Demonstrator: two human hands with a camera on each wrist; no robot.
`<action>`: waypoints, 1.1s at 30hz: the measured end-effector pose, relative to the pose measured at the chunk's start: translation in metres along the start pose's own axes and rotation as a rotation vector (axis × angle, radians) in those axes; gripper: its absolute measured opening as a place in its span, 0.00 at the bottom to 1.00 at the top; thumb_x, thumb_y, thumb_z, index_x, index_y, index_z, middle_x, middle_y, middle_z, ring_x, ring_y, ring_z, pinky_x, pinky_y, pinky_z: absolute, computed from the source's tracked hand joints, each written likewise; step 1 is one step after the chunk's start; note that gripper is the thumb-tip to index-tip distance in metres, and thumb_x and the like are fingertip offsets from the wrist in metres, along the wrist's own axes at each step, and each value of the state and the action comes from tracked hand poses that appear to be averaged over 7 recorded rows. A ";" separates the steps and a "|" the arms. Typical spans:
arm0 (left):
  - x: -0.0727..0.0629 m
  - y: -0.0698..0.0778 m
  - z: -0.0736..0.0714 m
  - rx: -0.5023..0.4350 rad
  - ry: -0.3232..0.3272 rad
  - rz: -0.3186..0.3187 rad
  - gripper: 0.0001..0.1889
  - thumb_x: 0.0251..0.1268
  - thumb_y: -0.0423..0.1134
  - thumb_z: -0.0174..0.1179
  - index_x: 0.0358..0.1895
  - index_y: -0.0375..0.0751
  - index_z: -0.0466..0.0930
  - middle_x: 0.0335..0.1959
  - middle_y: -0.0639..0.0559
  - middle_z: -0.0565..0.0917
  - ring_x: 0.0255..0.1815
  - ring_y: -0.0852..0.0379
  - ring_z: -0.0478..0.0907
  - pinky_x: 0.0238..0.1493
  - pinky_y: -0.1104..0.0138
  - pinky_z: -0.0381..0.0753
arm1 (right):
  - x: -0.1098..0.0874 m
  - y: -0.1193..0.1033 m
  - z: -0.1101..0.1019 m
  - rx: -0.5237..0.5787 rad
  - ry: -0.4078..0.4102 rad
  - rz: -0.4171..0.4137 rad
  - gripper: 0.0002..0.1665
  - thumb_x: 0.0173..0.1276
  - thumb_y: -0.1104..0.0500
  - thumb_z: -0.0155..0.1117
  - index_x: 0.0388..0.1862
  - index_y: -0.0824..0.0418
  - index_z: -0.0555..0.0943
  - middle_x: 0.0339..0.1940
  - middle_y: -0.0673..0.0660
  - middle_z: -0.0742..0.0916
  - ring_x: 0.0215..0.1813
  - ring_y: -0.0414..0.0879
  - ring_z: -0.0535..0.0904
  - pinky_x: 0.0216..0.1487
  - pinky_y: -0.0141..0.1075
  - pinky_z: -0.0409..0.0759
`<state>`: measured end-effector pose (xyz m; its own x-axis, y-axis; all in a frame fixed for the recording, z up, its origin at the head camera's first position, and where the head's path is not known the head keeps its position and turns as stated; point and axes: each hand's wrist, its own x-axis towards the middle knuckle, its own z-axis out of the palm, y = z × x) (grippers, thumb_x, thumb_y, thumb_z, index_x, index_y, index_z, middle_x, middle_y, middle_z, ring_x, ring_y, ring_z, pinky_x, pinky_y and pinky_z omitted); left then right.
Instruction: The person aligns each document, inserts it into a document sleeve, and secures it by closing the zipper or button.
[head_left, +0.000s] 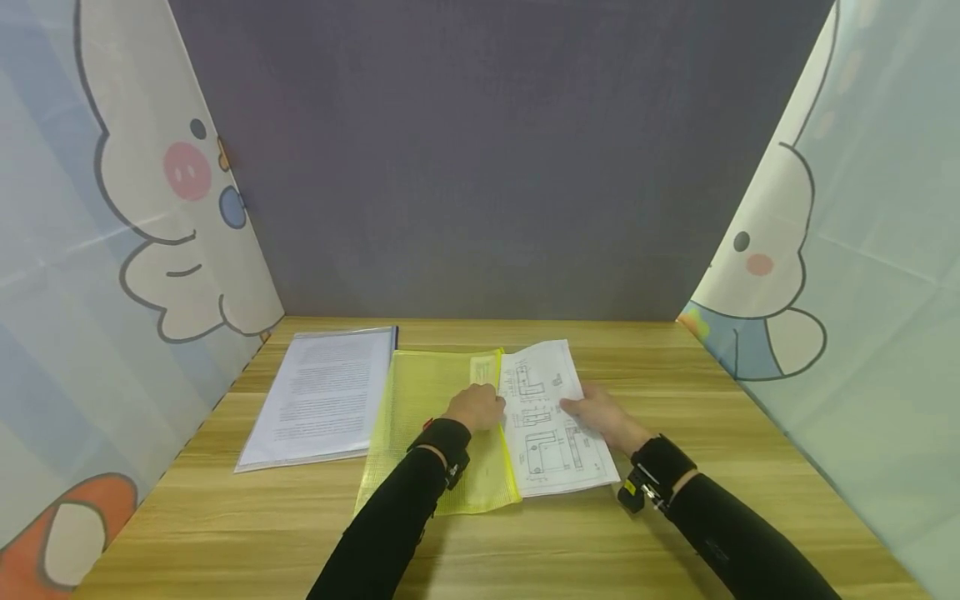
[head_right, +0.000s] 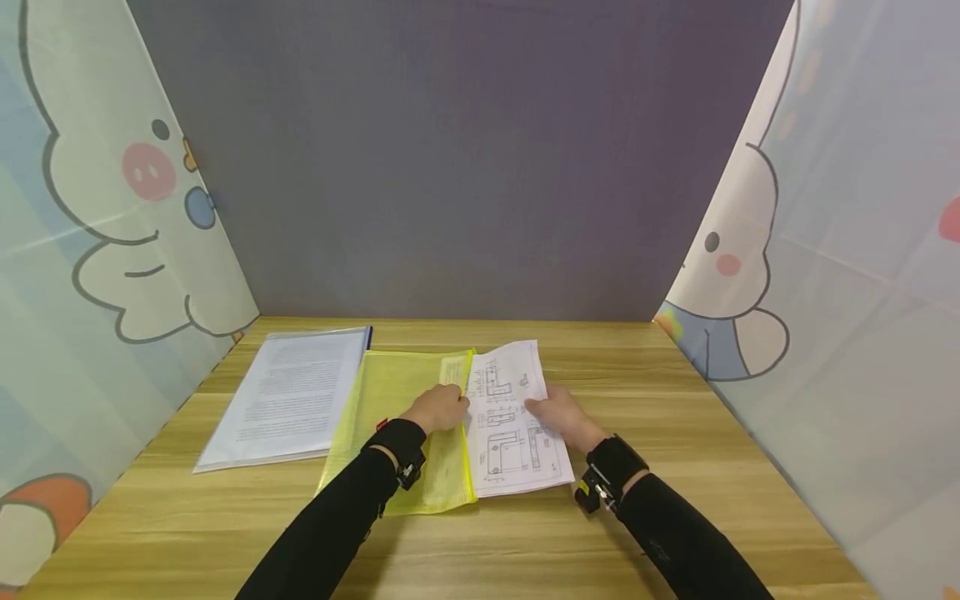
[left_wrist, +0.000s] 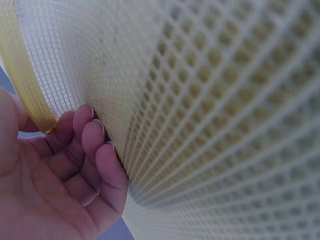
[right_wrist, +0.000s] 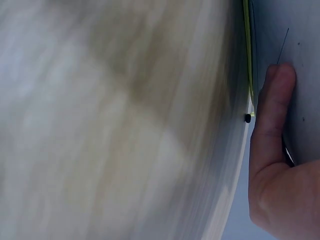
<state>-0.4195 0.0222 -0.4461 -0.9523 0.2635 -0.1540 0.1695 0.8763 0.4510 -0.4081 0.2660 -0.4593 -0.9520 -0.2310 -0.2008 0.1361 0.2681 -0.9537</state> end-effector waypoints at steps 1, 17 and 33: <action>-0.001 0.001 -0.001 0.000 -0.001 0.001 0.17 0.82 0.44 0.43 0.39 0.38 0.77 0.24 0.50 0.71 0.21 0.54 0.66 0.28 0.62 0.67 | 0.000 0.000 0.001 0.001 -0.001 0.001 0.25 0.81 0.60 0.50 0.72 0.70 0.67 0.43 0.64 0.88 0.38 0.58 0.88 0.38 0.49 0.88; 0.002 0.002 0.002 -0.006 0.008 -0.025 0.17 0.82 0.43 0.44 0.37 0.38 0.76 0.22 0.50 0.69 0.18 0.55 0.65 0.24 0.63 0.66 | 0.005 -0.003 -0.026 0.048 -0.135 0.052 0.24 0.77 0.62 0.57 0.65 0.76 0.72 0.42 0.62 0.89 0.40 0.53 0.88 0.39 0.42 0.87; 0.003 0.004 0.001 -0.031 -0.015 -0.028 0.19 0.82 0.45 0.41 0.36 0.38 0.77 0.22 0.49 0.69 0.19 0.54 0.64 0.26 0.62 0.66 | 0.000 -0.008 -0.037 -0.050 -0.074 0.046 0.19 0.74 0.65 0.61 0.58 0.76 0.78 0.41 0.62 0.90 0.38 0.52 0.89 0.34 0.36 0.85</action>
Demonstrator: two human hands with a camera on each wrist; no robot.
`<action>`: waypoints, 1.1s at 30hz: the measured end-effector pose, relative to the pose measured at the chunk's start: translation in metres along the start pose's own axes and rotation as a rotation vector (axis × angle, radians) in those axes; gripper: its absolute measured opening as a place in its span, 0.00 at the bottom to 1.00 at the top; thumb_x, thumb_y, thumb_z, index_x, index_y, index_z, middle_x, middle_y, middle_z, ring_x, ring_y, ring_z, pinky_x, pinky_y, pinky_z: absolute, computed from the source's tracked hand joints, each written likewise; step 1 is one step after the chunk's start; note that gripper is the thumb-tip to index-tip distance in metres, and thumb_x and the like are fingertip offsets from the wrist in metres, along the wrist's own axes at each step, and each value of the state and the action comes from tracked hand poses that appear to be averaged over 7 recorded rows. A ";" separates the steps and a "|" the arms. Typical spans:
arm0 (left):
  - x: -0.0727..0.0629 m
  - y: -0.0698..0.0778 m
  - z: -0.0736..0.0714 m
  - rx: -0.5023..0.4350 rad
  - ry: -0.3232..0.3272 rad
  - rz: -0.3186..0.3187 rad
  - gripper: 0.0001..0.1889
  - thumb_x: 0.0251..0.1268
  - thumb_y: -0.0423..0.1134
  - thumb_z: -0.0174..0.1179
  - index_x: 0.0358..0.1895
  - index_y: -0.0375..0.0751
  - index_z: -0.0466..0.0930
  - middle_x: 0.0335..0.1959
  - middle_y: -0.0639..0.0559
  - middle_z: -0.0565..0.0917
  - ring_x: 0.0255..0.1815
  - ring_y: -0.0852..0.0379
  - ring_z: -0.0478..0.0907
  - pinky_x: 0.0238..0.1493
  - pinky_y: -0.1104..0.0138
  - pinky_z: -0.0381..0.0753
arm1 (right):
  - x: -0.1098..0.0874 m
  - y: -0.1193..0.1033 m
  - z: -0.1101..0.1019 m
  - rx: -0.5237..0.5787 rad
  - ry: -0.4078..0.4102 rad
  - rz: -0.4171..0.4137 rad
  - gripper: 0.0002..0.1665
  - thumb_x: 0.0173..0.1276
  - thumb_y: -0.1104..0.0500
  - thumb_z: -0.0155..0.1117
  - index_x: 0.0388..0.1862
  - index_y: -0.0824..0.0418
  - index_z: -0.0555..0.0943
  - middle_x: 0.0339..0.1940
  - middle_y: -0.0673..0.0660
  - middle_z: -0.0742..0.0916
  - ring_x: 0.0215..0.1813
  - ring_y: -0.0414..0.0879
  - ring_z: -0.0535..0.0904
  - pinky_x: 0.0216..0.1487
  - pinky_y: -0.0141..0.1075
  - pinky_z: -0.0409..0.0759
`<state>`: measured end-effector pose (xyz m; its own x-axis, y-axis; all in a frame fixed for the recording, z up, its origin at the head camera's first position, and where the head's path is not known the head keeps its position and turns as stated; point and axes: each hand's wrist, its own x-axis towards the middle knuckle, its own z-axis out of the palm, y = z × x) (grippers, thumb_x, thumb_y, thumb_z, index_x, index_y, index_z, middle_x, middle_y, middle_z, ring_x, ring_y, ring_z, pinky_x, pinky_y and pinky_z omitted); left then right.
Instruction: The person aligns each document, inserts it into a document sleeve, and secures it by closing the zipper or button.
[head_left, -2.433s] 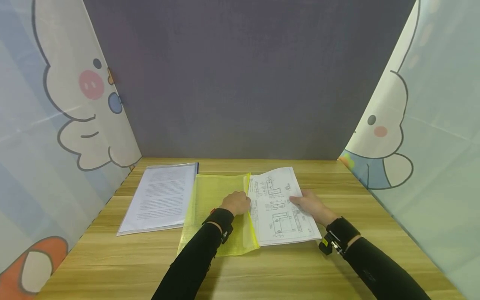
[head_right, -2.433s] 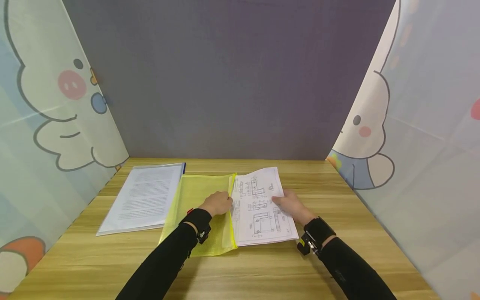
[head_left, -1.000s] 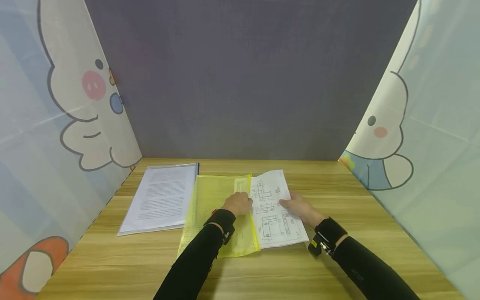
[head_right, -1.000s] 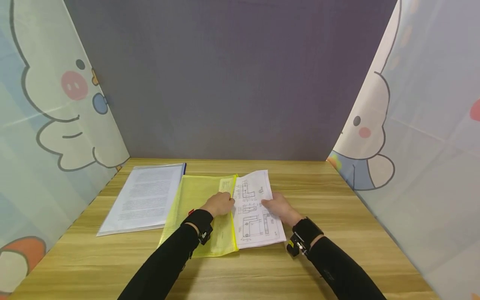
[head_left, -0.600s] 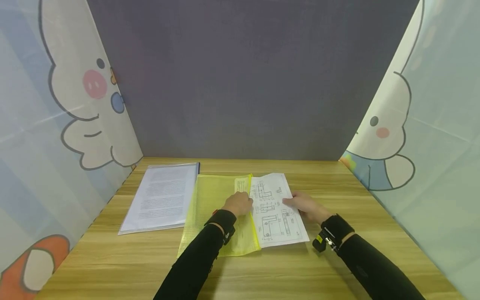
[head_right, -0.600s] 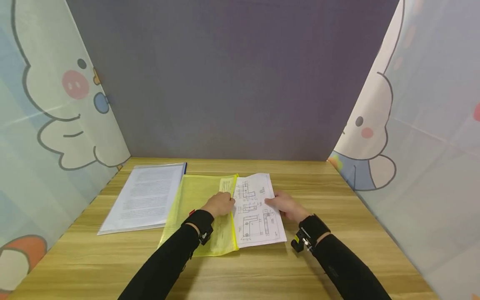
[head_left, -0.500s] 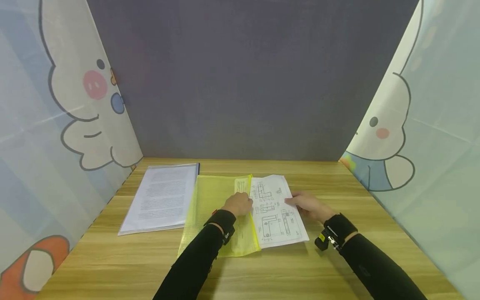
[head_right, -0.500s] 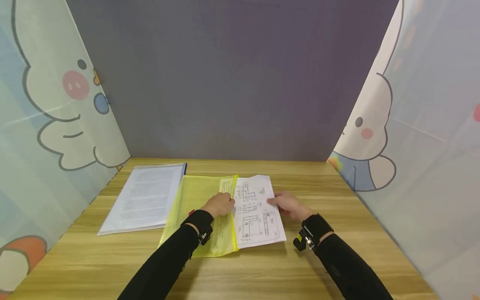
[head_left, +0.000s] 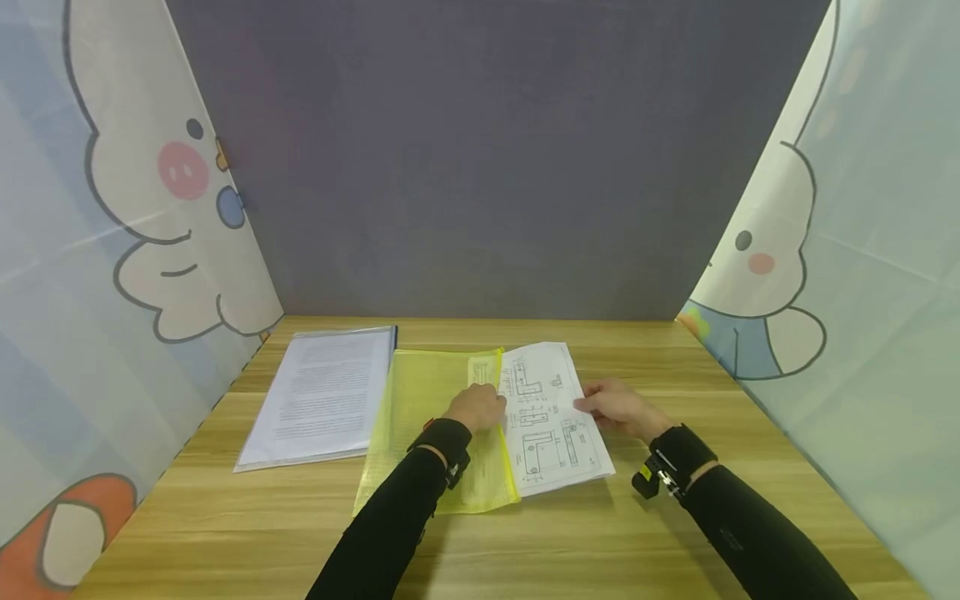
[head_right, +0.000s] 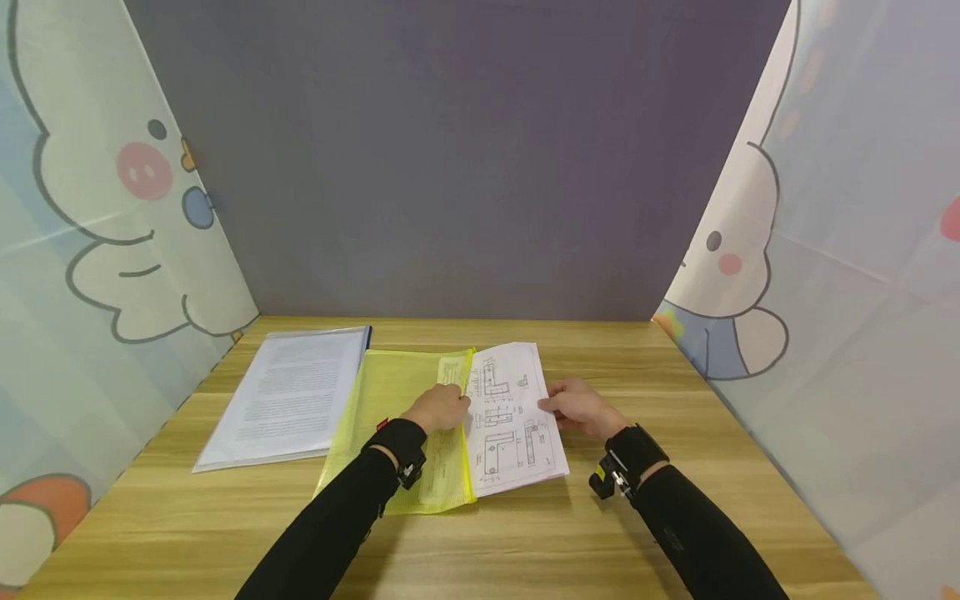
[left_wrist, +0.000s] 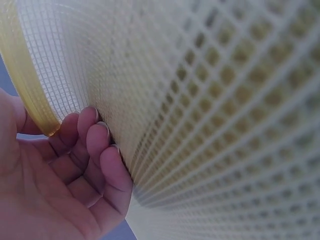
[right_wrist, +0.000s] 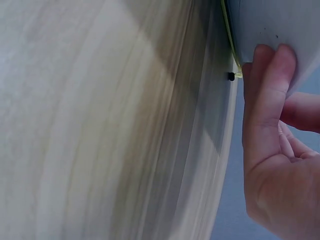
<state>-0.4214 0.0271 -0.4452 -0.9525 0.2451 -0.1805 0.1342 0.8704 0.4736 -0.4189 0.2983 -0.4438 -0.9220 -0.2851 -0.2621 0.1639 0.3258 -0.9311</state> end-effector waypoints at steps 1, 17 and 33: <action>0.000 0.000 0.001 -0.005 0.004 -0.002 0.19 0.82 0.45 0.41 0.35 0.38 0.77 0.22 0.49 0.68 0.19 0.54 0.63 0.26 0.62 0.65 | 0.000 0.000 0.001 -0.004 0.008 0.004 0.18 0.74 0.65 0.61 0.58 0.75 0.78 0.40 0.62 0.90 0.38 0.52 0.89 0.34 0.36 0.85; -0.001 -0.003 -0.001 -0.009 -0.003 0.015 0.18 0.82 0.45 0.41 0.44 0.35 0.77 0.27 0.48 0.71 0.25 0.52 0.68 0.32 0.60 0.68 | 0.005 0.001 0.017 -0.060 0.063 0.013 0.15 0.73 0.66 0.62 0.54 0.74 0.81 0.37 0.60 0.88 0.34 0.47 0.85 0.31 0.34 0.82; 0.003 -0.005 0.003 -0.018 0.022 0.009 0.17 0.81 0.45 0.42 0.40 0.37 0.76 0.24 0.49 0.68 0.22 0.53 0.65 0.26 0.62 0.65 | 0.009 -0.002 0.030 -0.085 0.100 0.010 0.12 0.70 0.68 0.63 0.49 0.75 0.82 0.36 0.61 0.88 0.34 0.48 0.85 0.33 0.37 0.84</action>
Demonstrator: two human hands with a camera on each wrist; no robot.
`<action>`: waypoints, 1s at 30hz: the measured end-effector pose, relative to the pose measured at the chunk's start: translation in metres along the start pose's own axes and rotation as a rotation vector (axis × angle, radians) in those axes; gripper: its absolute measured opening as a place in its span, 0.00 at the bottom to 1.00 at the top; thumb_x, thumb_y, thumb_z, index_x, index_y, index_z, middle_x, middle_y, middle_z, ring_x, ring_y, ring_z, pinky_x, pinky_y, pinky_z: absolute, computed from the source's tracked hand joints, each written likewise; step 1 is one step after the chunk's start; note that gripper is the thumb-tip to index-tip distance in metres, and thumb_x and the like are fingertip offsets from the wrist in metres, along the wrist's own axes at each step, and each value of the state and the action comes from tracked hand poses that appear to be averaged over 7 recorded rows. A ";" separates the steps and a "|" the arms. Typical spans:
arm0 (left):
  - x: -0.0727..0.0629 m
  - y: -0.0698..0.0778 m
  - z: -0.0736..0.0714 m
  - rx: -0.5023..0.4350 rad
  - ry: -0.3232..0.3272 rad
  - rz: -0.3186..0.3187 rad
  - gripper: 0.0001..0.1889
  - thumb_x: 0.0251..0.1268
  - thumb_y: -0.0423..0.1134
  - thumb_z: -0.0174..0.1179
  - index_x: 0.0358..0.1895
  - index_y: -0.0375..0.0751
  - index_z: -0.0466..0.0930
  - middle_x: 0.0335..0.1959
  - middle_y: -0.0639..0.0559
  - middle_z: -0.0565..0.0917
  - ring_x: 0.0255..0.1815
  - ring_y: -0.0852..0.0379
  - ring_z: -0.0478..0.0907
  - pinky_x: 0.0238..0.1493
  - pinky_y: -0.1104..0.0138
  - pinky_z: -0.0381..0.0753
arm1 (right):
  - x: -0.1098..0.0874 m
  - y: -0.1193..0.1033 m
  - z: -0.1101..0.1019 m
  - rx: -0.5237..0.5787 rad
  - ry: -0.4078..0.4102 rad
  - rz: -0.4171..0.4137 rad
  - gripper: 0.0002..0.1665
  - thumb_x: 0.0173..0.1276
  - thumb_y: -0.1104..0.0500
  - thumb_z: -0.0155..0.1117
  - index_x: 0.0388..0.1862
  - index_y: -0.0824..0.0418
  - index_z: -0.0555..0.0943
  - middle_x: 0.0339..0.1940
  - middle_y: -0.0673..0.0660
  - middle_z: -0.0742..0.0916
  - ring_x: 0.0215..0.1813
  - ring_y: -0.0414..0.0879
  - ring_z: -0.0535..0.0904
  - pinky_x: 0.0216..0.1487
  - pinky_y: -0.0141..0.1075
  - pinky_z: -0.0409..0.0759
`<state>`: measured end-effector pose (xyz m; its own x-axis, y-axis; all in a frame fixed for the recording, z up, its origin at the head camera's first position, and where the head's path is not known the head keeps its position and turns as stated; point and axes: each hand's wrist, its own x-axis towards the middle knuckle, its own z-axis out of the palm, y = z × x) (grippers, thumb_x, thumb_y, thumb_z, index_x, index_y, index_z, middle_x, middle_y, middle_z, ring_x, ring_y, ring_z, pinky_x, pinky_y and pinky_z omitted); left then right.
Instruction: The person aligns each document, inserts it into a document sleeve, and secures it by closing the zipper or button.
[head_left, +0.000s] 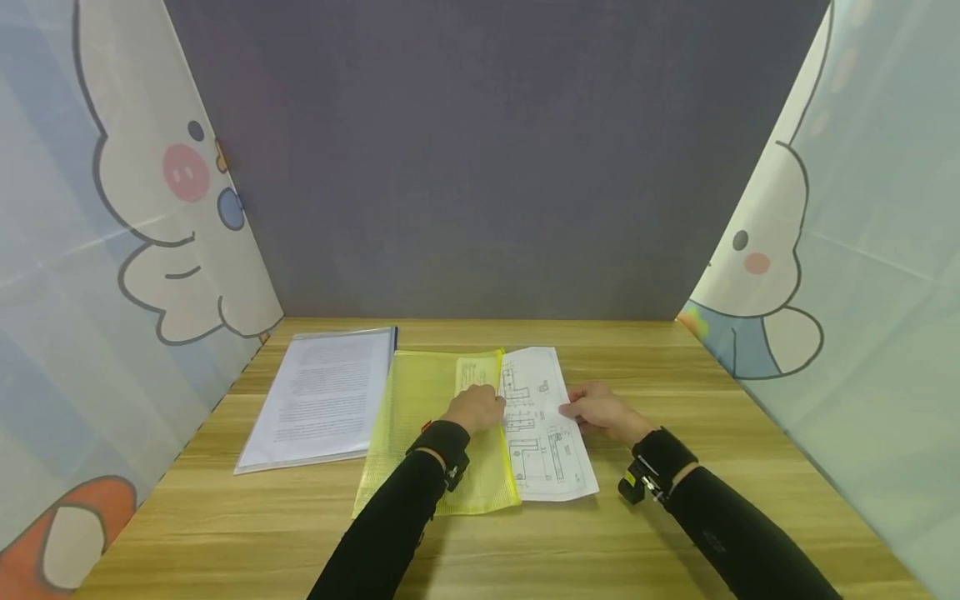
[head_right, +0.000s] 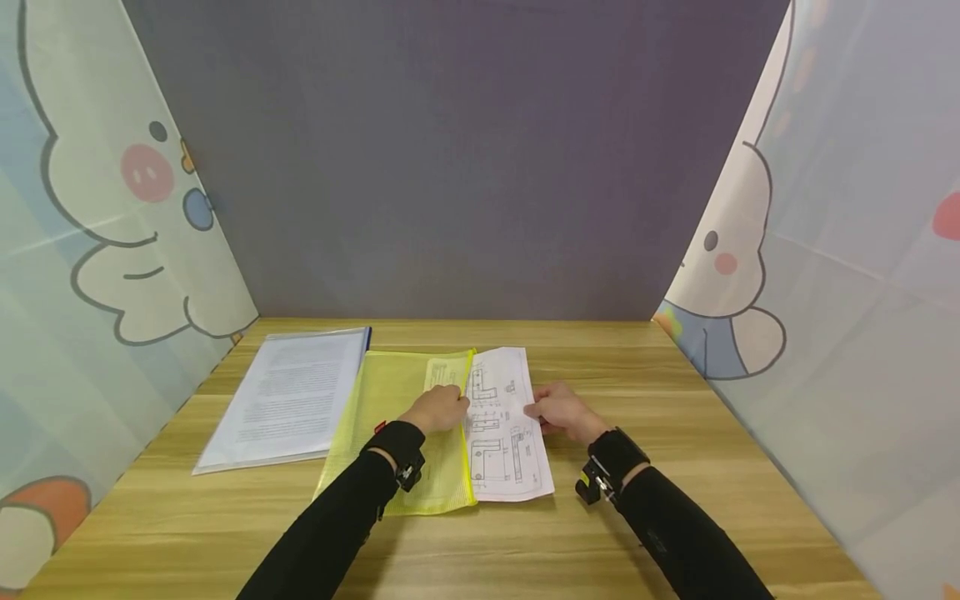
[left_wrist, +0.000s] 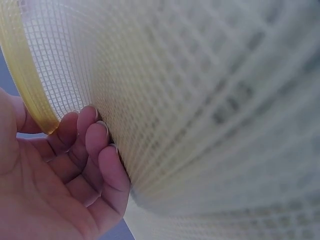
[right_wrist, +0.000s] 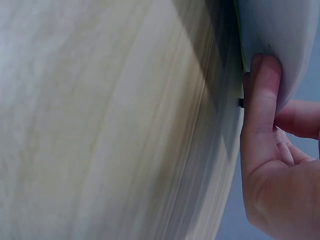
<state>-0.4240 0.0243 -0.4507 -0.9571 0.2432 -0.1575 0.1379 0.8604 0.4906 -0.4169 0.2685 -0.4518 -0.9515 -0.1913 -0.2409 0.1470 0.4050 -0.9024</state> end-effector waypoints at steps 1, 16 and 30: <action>0.000 0.000 0.000 -0.003 0.000 0.000 0.17 0.81 0.45 0.42 0.39 0.37 0.76 0.23 0.49 0.68 0.21 0.54 0.65 0.26 0.62 0.65 | 0.000 0.001 0.000 -0.001 0.000 0.001 0.11 0.71 0.68 0.63 0.49 0.75 0.82 0.36 0.60 0.88 0.34 0.48 0.85 0.33 0.37 0.84; -0.001 0.000 0.000 0.009 -0.011 0.001 0.18 0.82 0.45 0.41 0.43 0.36 0.76 0.25 0.49 0.70 0.21 0.54 0.65 0.26 0.62 0.66 | 0.001 0.001 0.002 0.028 -0.054 -0.020 0.13 0.73 0.66 0.62 0.50 0.75 0.81 0.37 0.61 0.89 0.36 0.49 0.86 0.36 0.39 0.86; -0.006 0.001 -0.004 -0.044 -0.014 0.005 0.18 0.82 0.45 0.42 0.46 0.34 0.76 0.25 0.47 0.70 0.19 0.54 0.63 0.26 0.62 0.65 | -0.003 0.004 -0.015 0.113 -0.135 0.002 0.13 0.73 0.66 0.62 0.51 0.76 0.77 0.36 0.63 0.88 0.33 0.49 0.87 0.33 0.37 0.87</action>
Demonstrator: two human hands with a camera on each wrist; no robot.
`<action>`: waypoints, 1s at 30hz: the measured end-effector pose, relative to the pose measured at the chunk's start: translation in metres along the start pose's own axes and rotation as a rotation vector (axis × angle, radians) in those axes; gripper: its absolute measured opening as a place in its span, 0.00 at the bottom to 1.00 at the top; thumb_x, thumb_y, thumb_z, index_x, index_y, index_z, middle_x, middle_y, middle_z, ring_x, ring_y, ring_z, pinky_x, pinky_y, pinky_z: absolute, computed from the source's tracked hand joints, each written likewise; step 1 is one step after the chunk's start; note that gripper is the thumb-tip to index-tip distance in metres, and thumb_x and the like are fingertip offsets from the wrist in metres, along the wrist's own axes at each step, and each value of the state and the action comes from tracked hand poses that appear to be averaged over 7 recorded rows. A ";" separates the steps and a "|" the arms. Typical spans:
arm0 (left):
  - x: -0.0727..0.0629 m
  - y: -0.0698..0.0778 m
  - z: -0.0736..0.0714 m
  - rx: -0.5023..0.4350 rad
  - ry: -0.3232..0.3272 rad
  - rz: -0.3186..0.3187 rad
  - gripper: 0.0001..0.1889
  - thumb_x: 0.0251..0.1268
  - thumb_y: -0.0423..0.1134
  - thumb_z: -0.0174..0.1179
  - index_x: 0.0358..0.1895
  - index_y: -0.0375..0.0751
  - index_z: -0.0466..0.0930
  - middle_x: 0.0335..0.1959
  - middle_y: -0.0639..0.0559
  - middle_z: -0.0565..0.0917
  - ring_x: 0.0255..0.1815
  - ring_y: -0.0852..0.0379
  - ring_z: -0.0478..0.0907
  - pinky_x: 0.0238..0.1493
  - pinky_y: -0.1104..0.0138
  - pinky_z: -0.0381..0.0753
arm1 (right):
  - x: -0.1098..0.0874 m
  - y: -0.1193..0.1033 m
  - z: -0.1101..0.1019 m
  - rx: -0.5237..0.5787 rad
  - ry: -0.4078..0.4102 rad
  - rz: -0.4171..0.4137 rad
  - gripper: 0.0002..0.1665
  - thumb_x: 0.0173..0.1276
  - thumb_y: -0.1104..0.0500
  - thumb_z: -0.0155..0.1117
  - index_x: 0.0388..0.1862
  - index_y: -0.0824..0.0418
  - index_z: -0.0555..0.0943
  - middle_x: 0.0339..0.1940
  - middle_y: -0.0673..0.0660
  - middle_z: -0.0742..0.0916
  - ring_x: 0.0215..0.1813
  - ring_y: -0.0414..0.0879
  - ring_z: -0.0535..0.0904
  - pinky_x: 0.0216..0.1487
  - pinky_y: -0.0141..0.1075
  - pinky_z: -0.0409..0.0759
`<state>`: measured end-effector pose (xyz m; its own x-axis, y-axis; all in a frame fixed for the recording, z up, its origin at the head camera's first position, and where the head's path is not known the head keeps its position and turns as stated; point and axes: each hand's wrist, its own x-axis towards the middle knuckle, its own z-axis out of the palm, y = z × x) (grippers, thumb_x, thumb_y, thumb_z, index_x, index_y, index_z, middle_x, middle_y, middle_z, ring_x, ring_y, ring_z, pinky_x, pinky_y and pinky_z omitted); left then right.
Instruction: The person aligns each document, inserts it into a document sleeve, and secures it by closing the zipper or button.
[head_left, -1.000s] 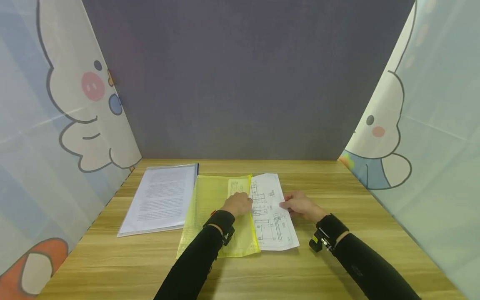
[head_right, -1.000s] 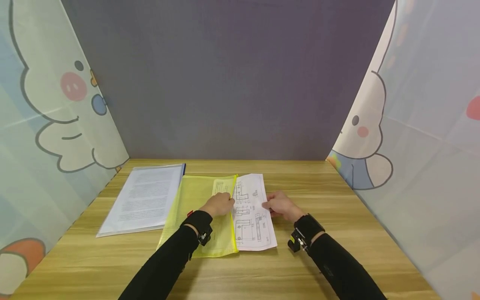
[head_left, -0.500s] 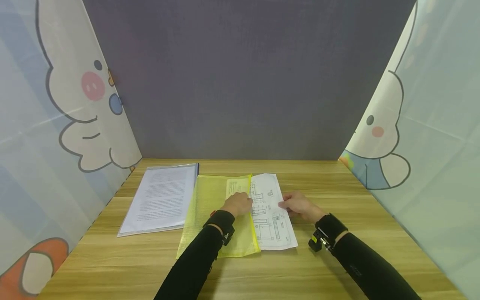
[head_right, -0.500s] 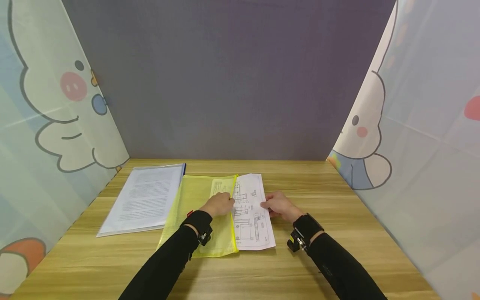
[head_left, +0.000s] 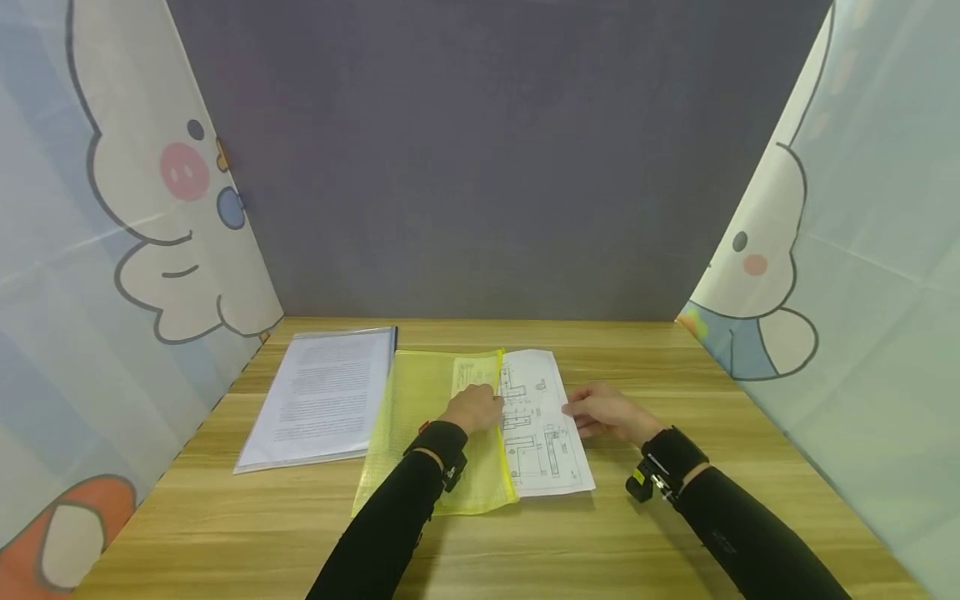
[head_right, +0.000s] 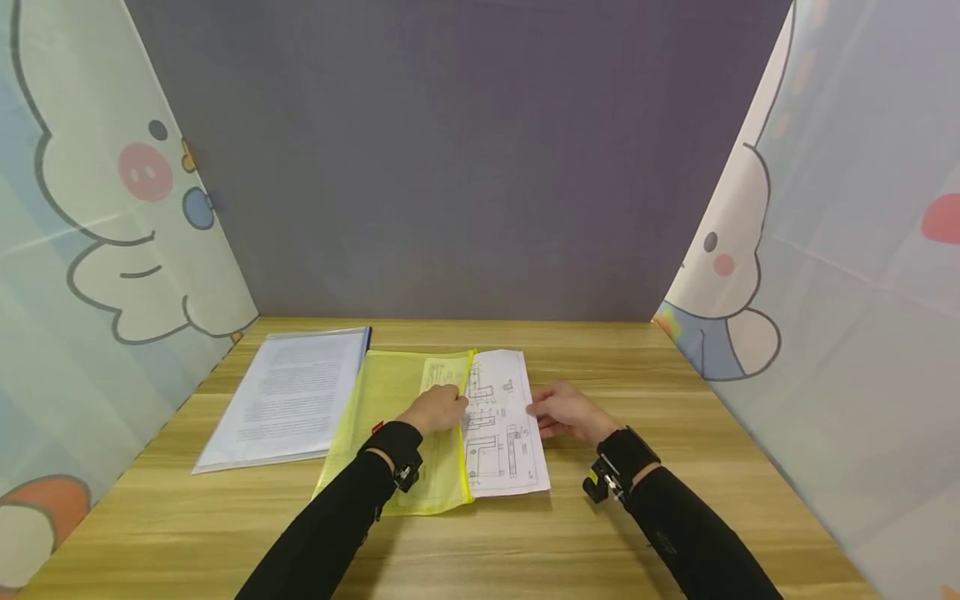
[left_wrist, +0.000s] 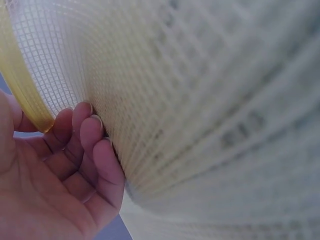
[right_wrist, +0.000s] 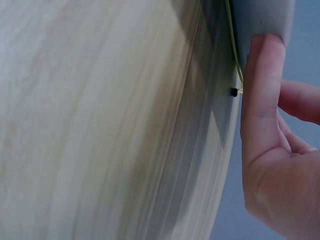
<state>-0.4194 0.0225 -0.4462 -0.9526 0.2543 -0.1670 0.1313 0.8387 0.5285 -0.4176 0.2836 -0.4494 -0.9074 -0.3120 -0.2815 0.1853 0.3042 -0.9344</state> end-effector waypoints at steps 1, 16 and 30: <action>0.000 0.000 0.000 -0.003 0.000 -0.002 0.18 0.82 0.45 0.42 0.46 0.34 0.76 0.25 0.47 0.70 0.19 0.54 0.64 0.26 0.62 0.65 | -0.001 0.000 0.001 -0.003 0.001 -0.002 0.13 0.73 0.67 0.62 0.51 0.76 0.77 0.36 0.63 0.88 0.33 0.48 0.86 0.33 0.36 0.87; 0.000 -0.002 -0.003 0.002 -0.015 0.012 0.19 0.83 0.45 0.40 0.49 0.33 0.75 0.26 0.47 0.70 0.21 0.53 0.65 0.27 0.61 0.66 | -0.001 -0.003 0.010 -0.045 0.047 -0.012 0.12 0.73 0.68 0.61 0.50 0.76 0.79 0.36 0.63 0.87 0.33 0.48 0.85 0.33 0.35 0.85; 0.003 -0.004 -0.001 0.023 -0.005 -0.001 0.18 0.82 0.45 0.42 0.46 0.34 0.76 0.26 0.47 0.71 0.23 0.52 0.67 0.27 0.62 0.66 | 0.000 -0.002 0.024 -0.073 0.090 0.013 0.11 0.72 0.69 0.62 0.49 0.76 0.79 0.35 0.63 0.87 0.31 0.48 0.86 0.33 0.37 0.87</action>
<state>-0.4226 0.0191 -0.4480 -0.9513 0.2560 -0.1716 0.1369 0.8499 0.5088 -0.4089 0.2617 -0.4525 -0.9359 -0.2269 -0.2695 0.1719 0.3736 -0.9115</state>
